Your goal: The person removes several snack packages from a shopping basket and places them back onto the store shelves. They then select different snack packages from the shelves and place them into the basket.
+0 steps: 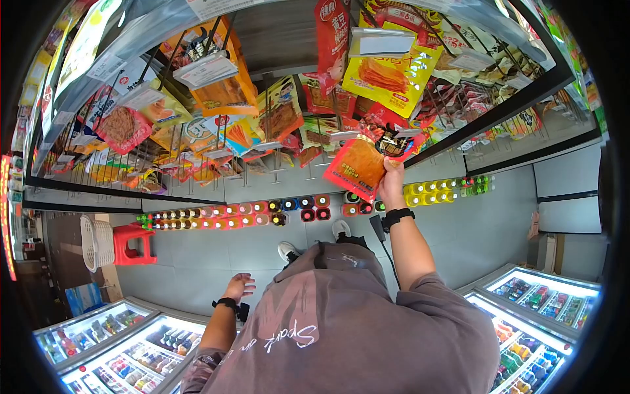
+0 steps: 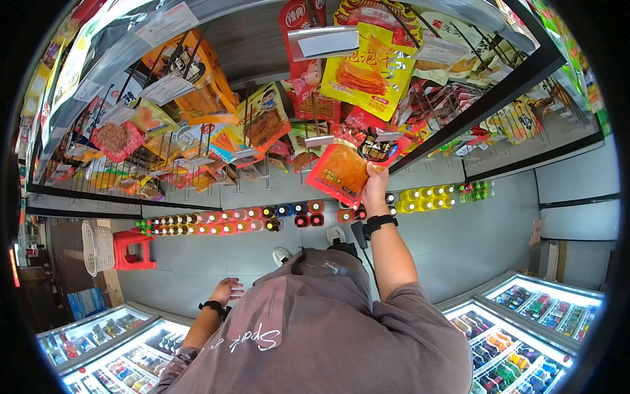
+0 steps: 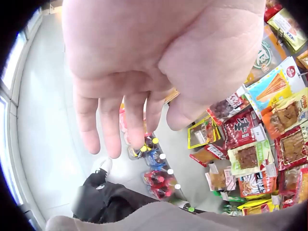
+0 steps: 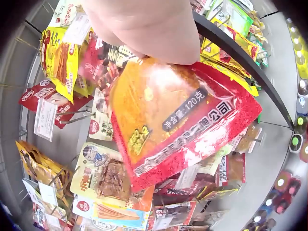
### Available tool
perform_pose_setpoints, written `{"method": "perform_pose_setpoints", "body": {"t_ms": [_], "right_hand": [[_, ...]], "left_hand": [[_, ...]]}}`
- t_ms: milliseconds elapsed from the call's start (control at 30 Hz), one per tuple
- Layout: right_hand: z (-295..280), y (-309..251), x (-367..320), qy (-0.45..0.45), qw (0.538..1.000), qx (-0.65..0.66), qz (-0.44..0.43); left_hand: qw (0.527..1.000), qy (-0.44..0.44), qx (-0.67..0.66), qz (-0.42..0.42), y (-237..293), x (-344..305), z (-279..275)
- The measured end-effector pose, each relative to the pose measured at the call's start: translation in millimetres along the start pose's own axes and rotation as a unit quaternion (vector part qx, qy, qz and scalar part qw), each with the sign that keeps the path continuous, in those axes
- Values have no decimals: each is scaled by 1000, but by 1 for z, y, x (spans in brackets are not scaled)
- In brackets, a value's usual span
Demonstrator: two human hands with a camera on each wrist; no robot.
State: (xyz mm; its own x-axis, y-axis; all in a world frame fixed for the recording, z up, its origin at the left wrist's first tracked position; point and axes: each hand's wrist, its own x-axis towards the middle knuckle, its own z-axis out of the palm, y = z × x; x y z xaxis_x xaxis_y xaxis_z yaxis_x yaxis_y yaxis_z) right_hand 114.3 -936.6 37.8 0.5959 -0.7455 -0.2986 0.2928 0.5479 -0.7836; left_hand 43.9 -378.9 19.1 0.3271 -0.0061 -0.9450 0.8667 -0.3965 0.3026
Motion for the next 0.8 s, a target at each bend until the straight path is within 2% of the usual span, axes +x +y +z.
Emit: {"method": "perform_pose_setpoints", "body": {"t_ms": [100, 167, 200, 267, 300, 367, 400, 467, 500, 533, 600, 633, 667, 733, 767, 800], "right_hand": [[-4, 6, 19, 2, 999, -38, -37], [-1, 9, 37, 10, 986, -116, -119], [-3, 15, 55, 10, 986, -116, -117], [-11, 32, 101, 27, 964, -175, -196], [-10, 34, 116, 25, 965, -174, -193], [-7, 38, 146, 76, 948, -286, -118], [-7, 43, 166, 71, 949, -286, -113], [-14, 59, 210, 64, 893, -371, -247], [-10, 57, 214, 29, 696, -596, -399], [-8, 58, 213, 21, 700, -595, -395], [28, 16, 170, 34, 712, -666, -219], [15, 38, 186, 98, 759, -615, -190], [21, 39, 179, 91, 760, -615, -189], [37, 34, 137, 133, 815, -524, -209], [36, 33, 126, 34, 827, -505, -245], [38, 38, 128, 27, 828, -505, -243]], "left_hand": [[1000, 8, 0, 1, 6, -1, 3], [1000, 10, -1, 7, 11, -5, 5], [1000, 11, -1, 15, 14, -7, 6], [1000, 15, -6, 13, 14, -8, 7], [1000, 18, -3, 18, 14, -11, 8], [999, 25, -4, 21, 15, -17, 12], [999, 28, -9, 20, 15, -21, 14], [999, 38, -19, 16, 14, -32, 20], [999, 43, -23, 17, 13, -37, 24], [998, 48, -27, 18, 10, -43, 27], [998, 56, -38, 9, -2, -45, 32], [997, 57, -44, 7, -6, -46, 36], [997, 61, -50, 5, -10, -48, 39], [996, 66, -56, -11, -18, -53, 47], [995, 70, -63, -13, -21, -55, 50], [995, 70, -65, -16, -24, -57, 52]]}}
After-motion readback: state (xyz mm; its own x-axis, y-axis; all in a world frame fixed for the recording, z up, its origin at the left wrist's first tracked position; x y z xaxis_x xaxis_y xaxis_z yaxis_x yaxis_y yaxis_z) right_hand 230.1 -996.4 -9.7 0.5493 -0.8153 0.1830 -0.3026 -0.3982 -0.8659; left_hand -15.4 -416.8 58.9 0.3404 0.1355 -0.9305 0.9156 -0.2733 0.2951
